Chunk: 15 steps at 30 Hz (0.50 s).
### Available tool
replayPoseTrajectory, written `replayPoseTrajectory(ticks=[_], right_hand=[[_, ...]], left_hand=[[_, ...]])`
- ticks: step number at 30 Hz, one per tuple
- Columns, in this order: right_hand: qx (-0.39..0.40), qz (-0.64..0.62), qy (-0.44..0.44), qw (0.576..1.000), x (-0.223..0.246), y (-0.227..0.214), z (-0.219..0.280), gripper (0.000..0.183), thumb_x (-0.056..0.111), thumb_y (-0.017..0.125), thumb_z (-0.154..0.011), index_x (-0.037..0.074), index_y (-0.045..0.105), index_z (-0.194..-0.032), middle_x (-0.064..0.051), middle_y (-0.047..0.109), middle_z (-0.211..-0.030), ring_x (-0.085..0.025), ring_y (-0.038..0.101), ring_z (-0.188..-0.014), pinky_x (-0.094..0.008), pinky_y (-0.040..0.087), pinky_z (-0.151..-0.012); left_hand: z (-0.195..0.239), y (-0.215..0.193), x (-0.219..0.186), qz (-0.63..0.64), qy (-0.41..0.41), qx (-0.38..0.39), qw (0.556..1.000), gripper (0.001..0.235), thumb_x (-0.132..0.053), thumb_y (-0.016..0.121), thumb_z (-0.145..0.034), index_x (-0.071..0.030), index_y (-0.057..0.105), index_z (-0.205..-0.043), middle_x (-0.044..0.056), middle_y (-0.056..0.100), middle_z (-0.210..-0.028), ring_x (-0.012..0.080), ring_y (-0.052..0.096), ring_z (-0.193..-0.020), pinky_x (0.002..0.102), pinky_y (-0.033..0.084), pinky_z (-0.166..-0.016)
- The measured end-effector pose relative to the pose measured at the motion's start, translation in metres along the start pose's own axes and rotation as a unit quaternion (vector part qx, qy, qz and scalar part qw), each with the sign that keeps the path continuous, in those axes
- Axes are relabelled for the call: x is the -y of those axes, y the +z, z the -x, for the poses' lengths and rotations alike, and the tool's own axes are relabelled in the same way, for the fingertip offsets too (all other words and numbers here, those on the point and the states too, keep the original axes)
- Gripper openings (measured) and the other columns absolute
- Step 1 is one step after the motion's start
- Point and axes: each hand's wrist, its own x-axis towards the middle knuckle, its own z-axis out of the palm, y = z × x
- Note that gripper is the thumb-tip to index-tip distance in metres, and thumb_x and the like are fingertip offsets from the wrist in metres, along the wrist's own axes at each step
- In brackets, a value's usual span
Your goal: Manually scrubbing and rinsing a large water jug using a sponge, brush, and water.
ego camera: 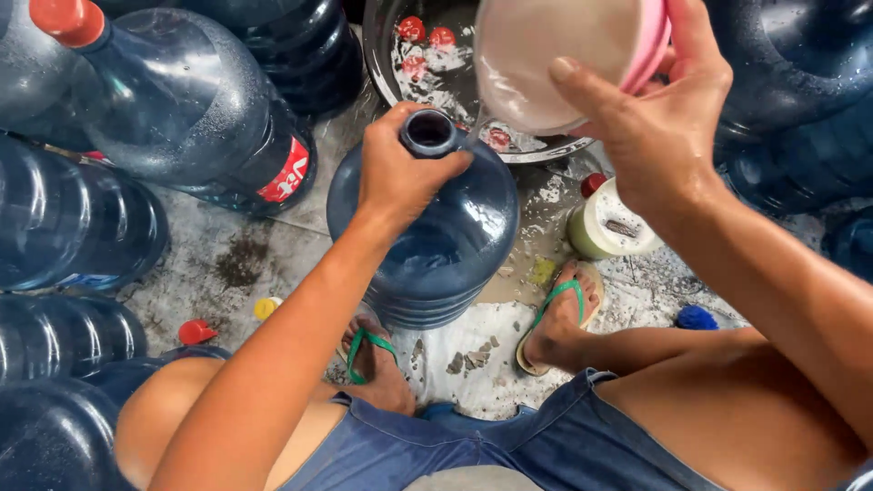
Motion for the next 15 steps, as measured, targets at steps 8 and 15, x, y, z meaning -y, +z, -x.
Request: replayPoseTrajectory(ticks=[8,15], right_hand=[[0.012,0.226,-0.22,0.949,0.029,0.03,0.01,0.084,0.002,0.097,-0.089,0.011,0.032,-0.142,-0.017,0.032,-0.136,-0.039,0.046,-0.13,-0.038,0.072,-0.088],[-0.018,0.377,-0.371,0.849,0.002,0.017,-0.021,0.066,0.014,0.093,-0.094,-0.01,0.045,-0.132,-0.032,0.051,-0.119,-0.046,0.045,-0.106,-0.06,0.039,-0.094]], left_hand=[[-0.023,-0.004,-0.011,0.029,0.156,0.076,0.984,0.025,0.003,0.073,-0.067,0.0,0.062,-0.089,0.005,0.067,-0.078,0.0103,0.056,-0.064,0.025,0.047,-0.056],[-0.022,-0.002,-0.001,0.065,0.118,0.064,0.989,0.028,0.005,0.064,-0.063,-0.004,0.059,-0.089,0.002,0.062,-0.089,0.0123,0.057,-0.075,0.023,0.05,-0.073]])
